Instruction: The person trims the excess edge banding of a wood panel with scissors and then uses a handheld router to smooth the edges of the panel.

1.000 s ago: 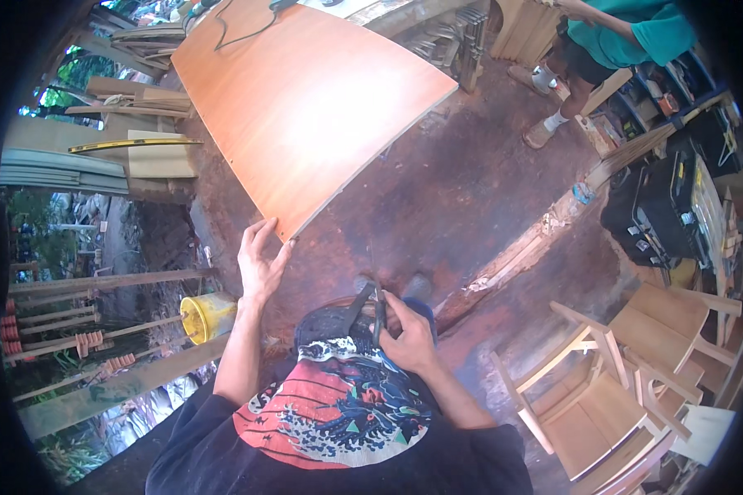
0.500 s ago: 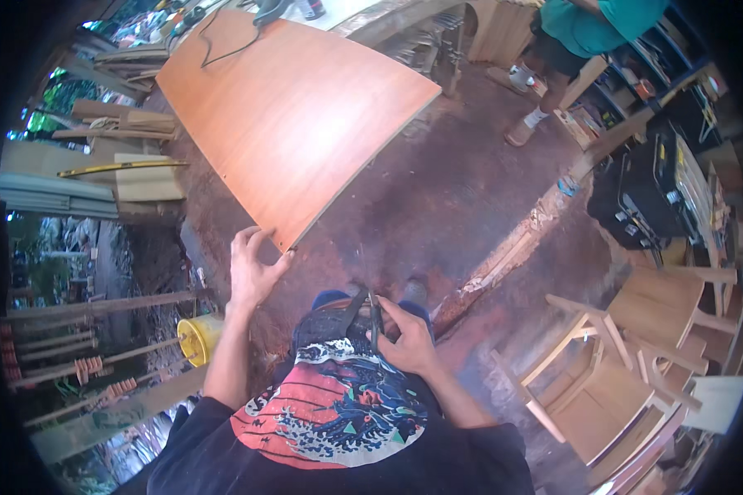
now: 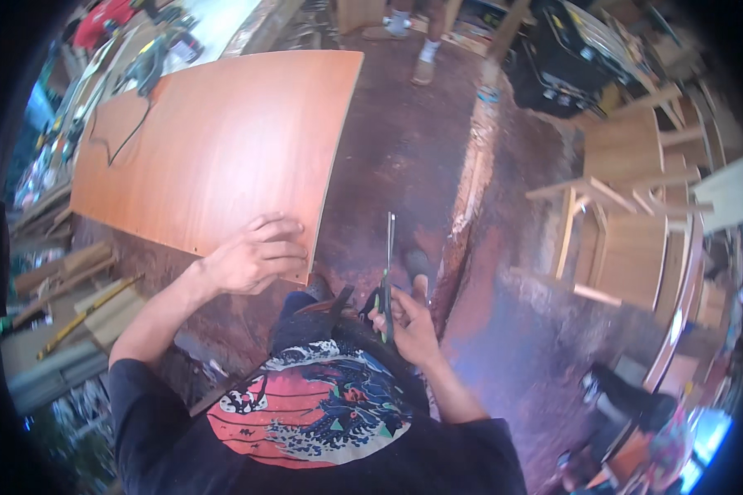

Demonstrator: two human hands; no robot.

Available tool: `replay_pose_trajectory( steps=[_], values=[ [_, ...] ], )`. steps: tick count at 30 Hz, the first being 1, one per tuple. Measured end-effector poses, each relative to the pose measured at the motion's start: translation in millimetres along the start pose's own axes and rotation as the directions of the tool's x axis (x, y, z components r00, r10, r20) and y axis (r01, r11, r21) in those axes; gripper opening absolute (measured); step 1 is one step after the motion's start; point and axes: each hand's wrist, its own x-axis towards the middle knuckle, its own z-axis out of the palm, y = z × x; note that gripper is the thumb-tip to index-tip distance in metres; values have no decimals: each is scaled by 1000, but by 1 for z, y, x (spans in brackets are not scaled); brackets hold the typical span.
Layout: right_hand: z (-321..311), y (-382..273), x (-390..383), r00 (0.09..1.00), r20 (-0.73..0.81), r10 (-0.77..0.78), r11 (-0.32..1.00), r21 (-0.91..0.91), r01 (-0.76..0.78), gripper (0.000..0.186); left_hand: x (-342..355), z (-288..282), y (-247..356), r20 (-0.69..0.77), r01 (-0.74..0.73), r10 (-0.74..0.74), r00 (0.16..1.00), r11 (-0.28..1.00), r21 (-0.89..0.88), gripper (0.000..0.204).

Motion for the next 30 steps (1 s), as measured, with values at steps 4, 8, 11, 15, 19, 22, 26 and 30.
replay_pose_trajectory(
  steps=[4,8,11,15,19,22,26,30],
  values=[
    [82,23,-45,952,-306,12,977,206,54,60,34,-1,-11,56,-251,252,966,968,-25,36],
    [135,69,-57,838,-506,-201,978,-153,143,68,47,10,-22,230,-435,454,861,891,-133,33],
    [140,101,-50,690,-580,-434,855,-507,112,74,54,4,-28,421,-477,479,770,871,-118,37],
    [152,140,-28,632,-653,-417,862,-504,48,78,56,-4,-34,490,-498,509,708,851,-164,40],
    [171,148,-23,529,-727,-438,855,-518,-4,76,88,-9,-15,494,-653,639,590,737,-175,43],
    [192,179,17,494,-759,-424,876,-482,12,77,93,0,-33,524,-658,658,541,719,-223,41],
    [216,204,82,437,-782,-445,877,-479,36,80,84,9,-54,492,-684,683,540,696,-217,33],
    [226,205,117,279,-795,-538,837,-544,62,79,78,24,-48,415,-700,708,572,685,-203,29]
  ],
)
